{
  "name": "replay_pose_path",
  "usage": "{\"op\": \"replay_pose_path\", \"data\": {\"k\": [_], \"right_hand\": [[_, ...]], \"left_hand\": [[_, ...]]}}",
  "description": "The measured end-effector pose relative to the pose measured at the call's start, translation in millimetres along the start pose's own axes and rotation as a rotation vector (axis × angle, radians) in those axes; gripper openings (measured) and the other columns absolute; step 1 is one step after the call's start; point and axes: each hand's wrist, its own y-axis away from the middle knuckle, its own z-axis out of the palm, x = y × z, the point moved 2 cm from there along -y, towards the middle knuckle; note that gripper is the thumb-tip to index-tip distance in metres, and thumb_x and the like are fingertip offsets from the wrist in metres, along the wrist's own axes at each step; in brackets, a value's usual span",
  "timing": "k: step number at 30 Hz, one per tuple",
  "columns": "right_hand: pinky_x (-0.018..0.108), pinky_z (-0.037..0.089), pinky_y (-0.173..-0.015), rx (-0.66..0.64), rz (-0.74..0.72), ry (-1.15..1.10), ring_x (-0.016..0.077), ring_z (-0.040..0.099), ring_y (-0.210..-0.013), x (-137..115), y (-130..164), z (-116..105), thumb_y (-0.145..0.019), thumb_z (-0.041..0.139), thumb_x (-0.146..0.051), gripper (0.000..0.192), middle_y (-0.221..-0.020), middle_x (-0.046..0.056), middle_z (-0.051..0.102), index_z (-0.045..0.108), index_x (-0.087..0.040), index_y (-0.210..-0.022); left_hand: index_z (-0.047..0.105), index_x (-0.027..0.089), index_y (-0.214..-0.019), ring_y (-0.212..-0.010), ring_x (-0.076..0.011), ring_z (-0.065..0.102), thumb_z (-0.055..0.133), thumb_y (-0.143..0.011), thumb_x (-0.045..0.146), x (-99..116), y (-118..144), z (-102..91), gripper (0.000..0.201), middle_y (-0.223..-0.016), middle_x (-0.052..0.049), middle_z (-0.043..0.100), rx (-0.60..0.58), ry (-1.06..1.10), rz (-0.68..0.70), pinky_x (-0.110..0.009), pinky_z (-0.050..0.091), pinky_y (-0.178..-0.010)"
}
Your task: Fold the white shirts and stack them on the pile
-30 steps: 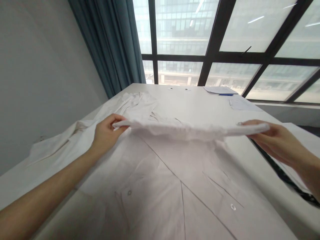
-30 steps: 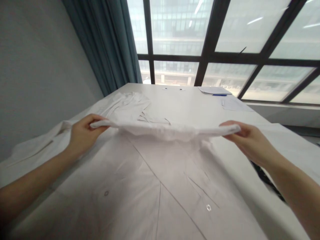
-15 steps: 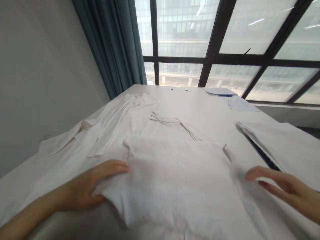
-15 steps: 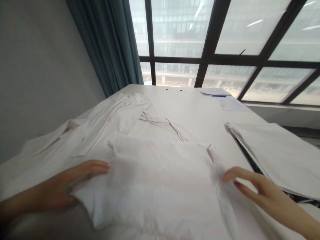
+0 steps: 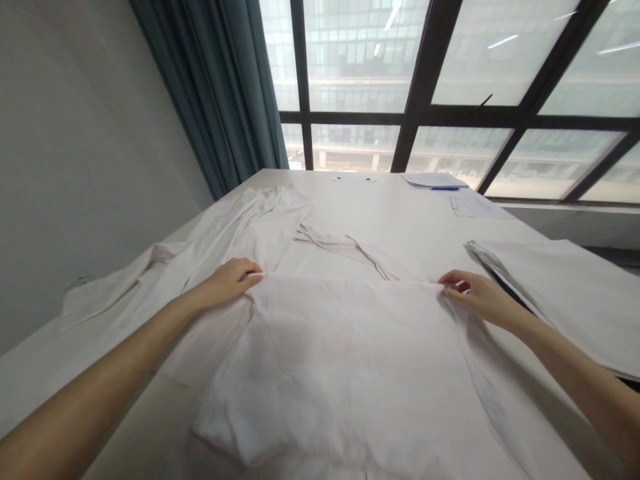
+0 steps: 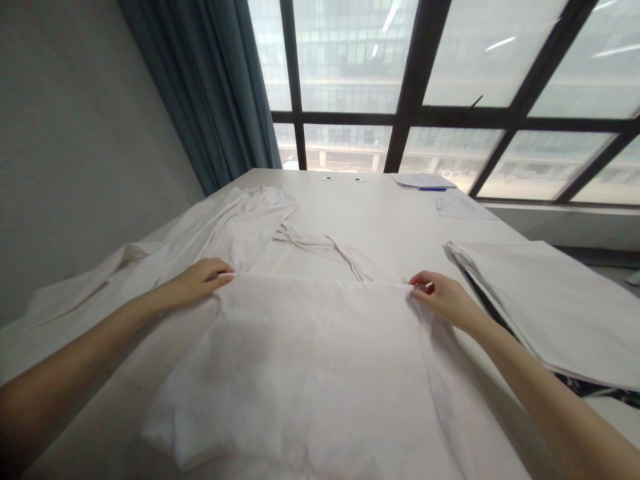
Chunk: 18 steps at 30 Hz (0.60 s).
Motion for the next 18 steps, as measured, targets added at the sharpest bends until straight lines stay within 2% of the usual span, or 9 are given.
{"op": "replay_pose_path", "data": {"k": [3, 6, 9, 12, 15, 18], "right_hand": [[0.034, 0.049, -0.064, -0.023, 0.016, -0.091, 0.0222, 0.064, -0.067, 0.5, 2.9, -8.8, -0.075, 0.060, -0.049, 0.028, -0.074, 0.004, 0.071, 0.069, -0.023, -0.080], [0.033, 0.048, -0.064, -0.020, 0.025, -0.223, 0.0229, 0.064, -0.072, 5.0, 2.0, -15.2, -0.075, 0.063, -0.057, 0.036, -0.079, 0.005, 0.072, 0.071, -0.022, -0.082], [0.034, 0.049, -0.071, 0.079, 0.025, -0.351, 0.0234, 0.063, -0.078, 12.8, -8.6, -15.6, -0.072, 0.069, -0.059, 0.038, -0.085, 0.005, 0.072, 0.071, -0.023, -0.083], [0.035, 0.050, -0.075, 0.237, 0.002, -0.430, 0.0242, 0.063, -0.083, 23.1, -25.4, -13.8, -0.069, 0.071, -0.058, 0.037, -0.085, 0.005, 0.071, 0.070, -0.024, -0.083], [0.036, 0.049, -0.076, 0.336, -0.009, -0.338, 0.0248, 0.064, -0.082, 36.0, -39.9, -13.9, -0.070, 0.067, -0.058, 0.037, -0.084, 0.005, 0.071, 0.069, -0.023, -0.081], [0.039, 0.050, -0.073, 0.345, 0.024, -0.200, 0.0257, 0.064, -0.076, 47.7, -46.7, -15.1, -0.068, 0.064, -0.059, 0.037, -0.079, 0.007, 0.070, 0.066, -0.022, -0.071]], "left_hand": [[0.062, 0.023, -0.081, -0.091, -0.0273, 0.060, 0.043, -0.077, 0.054, 1.9, 4.9, 2.7, 0.036, -0.090, -0.008, 0.067, 0.051, -0.037, 0.020, -0.036, 0.044, -0.086], [0.055, 0.024, -0.086, -0.084, -0.0243, 0.061, 0.036, -0.083, 0.053, 4.2, 6.0, 1.0, 0.035, -0.085, -0.004, 0.065, 0.086, 0.031, -0.032, -0.032, 0.045, -0.078], [0.050, 0.024, -0.085, -0.079, -0.0233, 0.061, 0.035, -0.084, 0.050, 4.9, -6.2, -3.9, 0.030, -0.080, -0.002, 0.063, 0.172, 0.044, -0.107, -0.030, 0.044, -0.074], [0.052, 0.023, -0.089, -0.087, -0.0240, 0.062, 0.039, -0.083, 0.041, 3.7, -25.1, -5.9, 0.023, -0.089, -0.005, 0.066, 0.283, 0.018, -0.186, -0.030, 0.045, -0.077], [0.054, 0.022, -0.094, -0.091, -0.0242, 0.062, 0.042, -0.084, 0.036, 1.4, -36.3, 0.5, 0.022, -0.095, -0.006, 0.067, 0.331, 0.015, -0.269, -0.030, 0.045, -0.080], [0.056, 0.022, -0.099, -0.091, -0.0247, 0.063, 0.041, -0.087, 0.038, 1.4, -35.8, 10.8, 0.025, -0.095, -0.006, 0.068, 0.344, 0.022, -0.304, -0.032, 0.046, -0.082]]}}
